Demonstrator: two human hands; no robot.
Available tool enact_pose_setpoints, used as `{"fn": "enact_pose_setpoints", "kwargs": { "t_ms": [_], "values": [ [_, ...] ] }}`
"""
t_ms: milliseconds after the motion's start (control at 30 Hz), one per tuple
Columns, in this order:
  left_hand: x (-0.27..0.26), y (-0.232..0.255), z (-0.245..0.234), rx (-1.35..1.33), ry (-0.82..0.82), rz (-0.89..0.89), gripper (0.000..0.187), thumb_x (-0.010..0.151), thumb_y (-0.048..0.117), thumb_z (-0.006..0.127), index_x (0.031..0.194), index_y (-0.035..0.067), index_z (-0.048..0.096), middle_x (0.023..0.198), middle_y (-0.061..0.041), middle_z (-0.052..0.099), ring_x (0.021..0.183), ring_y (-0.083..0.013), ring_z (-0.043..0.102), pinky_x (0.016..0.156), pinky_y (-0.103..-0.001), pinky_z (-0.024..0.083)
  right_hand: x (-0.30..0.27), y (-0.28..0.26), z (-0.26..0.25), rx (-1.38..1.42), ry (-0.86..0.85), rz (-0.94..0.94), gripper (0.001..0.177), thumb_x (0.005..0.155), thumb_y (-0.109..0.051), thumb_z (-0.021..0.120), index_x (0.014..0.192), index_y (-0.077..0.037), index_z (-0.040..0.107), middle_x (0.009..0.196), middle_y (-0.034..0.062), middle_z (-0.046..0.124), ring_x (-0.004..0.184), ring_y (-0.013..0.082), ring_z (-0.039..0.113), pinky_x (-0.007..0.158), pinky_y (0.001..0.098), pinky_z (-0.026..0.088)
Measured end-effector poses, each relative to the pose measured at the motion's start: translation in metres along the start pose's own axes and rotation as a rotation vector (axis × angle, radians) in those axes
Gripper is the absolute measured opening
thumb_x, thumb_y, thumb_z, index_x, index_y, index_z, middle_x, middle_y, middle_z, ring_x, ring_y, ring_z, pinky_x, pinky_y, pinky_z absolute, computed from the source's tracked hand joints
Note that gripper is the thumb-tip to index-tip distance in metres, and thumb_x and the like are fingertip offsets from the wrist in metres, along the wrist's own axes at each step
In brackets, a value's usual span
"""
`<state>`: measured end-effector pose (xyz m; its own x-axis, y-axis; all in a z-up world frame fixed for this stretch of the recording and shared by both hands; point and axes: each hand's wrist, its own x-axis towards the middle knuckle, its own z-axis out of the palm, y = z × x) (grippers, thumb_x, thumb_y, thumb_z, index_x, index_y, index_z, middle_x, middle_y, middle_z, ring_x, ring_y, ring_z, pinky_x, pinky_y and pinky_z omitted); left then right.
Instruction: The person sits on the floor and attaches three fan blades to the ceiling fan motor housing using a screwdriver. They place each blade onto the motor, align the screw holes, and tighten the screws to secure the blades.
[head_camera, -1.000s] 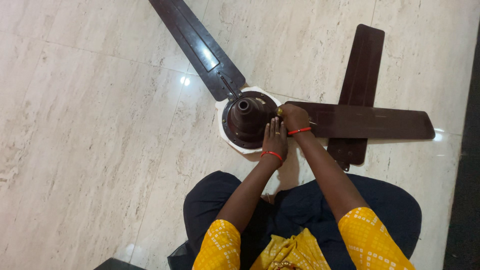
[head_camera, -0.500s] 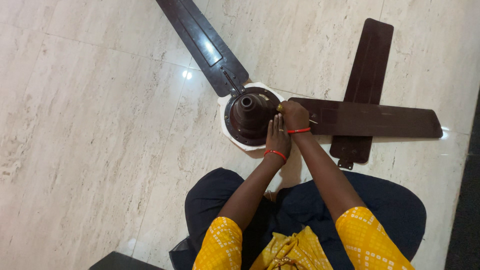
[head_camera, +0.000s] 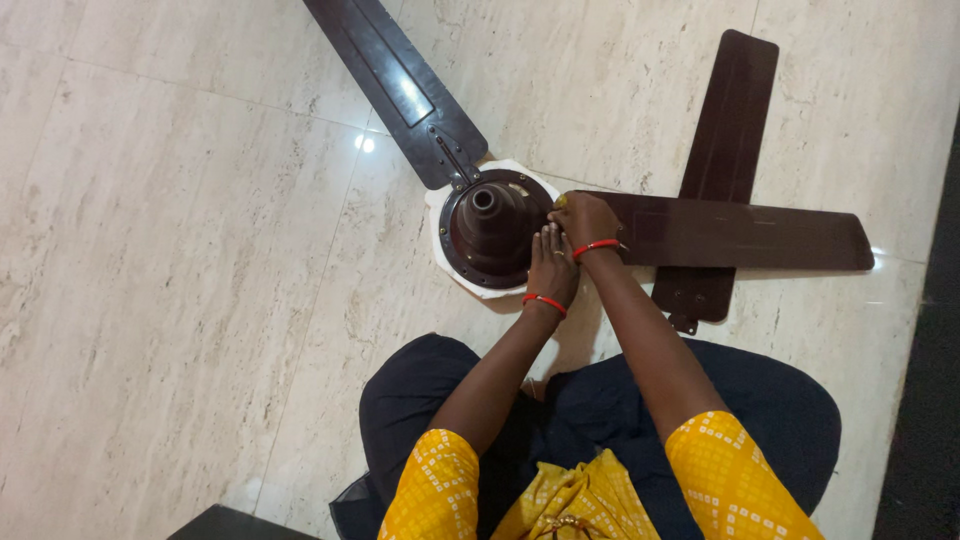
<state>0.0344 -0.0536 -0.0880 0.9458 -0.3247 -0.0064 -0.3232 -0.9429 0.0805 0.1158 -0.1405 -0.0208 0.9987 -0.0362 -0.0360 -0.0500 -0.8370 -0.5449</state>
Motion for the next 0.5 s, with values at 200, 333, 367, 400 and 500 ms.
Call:
{"fn": "enact_pose_setpoints", "kwargs": {
  "t_ms": [200,333,367,400,500],
  "values": [
    [-0.002,-0.004,-0.003,0.144,-0.054,0.019,0.051,0.103,0.021,0.039,0.143,-0.009,0.047,0.16,-0.029,0.04,0.153,-0.04,0.033,0.126,-0.053,0.018,-0.004,-0.012,0.001,0.015,-0.009,0.182,0.043,0.084,-0.051,0.078,0.091,-0.009,0.073,0.088,0.0173,0.075,0.085,0.0404,0.071,0.07,0.0517,0.055],
    [-0.004,-0.004,-0.006,0.066,-0.005,0.024,0.052,0.103,0.02,0.038,0.147,-0.008,0.044,0.157,-0.029,0.041,0.151,-0.0391,0.035,0.126,-0.051,0.021,-0.004,-0.013,-0.01,-0.005,-0.037,0.135,0.047,0.081,-0.052,0.083,0.088,-0.006,0.074,0.08,0.0168,0.073,0.076,0.039,0.07,0.065,0.0502,0.055],
    [-0.004,-0.005,-0.007,0.039,0.034,0.017,0.052,0.103,0.018,0.038,0.148,-0.007,0.044,0.157,-0.03,0.041,0.151,-0.0385,0.036,0.126,-0.05,0.022,-0.005,-0.01,-0.017,0.11,-0.037,0.147,0.045,0.083,-0.05,0.081,0.089,-0.007,0.074,0.078,0.0151,0.073,0.072,0.0335,0.072,0.064,0.0468,0.056],
    [-0.005,-0.007,-0.007,0.012,0.072,0.01,0.051,0.103,0.016,0.038,0.149,-0.007,0.044,0.158,-0.03,0.041,0.151,-0.038,0.037,0.126,-0.049,0.023,-0.008,-0.004,-0.026,0.225,-0.037,0.158,0.042,0.084,-0.049,0.08,0.091,-0.008,0.074,0.076,0.0133,0.074,0.068,0.0281,0.074,0.063,0.0433,0.058],
    [-0.004,-0.007,-0.011,0.006,0.034,0.012,0.051,0.102,0.016,0.039,0.148,-0.007,0.043,0.157,-0.031,0.04,0.149,-0.0385,0.037,0.125,-0.049,0.024,-0.031,0.03,-0.065,0.209,-0.069,0.228,0.031,0.092,-0.04,0.075,0.099,-0.009,0.078,0.069,0.0105,0.072,0.056,0.0176,0.071,0.059,0.0367,0.057]
  ]
}}
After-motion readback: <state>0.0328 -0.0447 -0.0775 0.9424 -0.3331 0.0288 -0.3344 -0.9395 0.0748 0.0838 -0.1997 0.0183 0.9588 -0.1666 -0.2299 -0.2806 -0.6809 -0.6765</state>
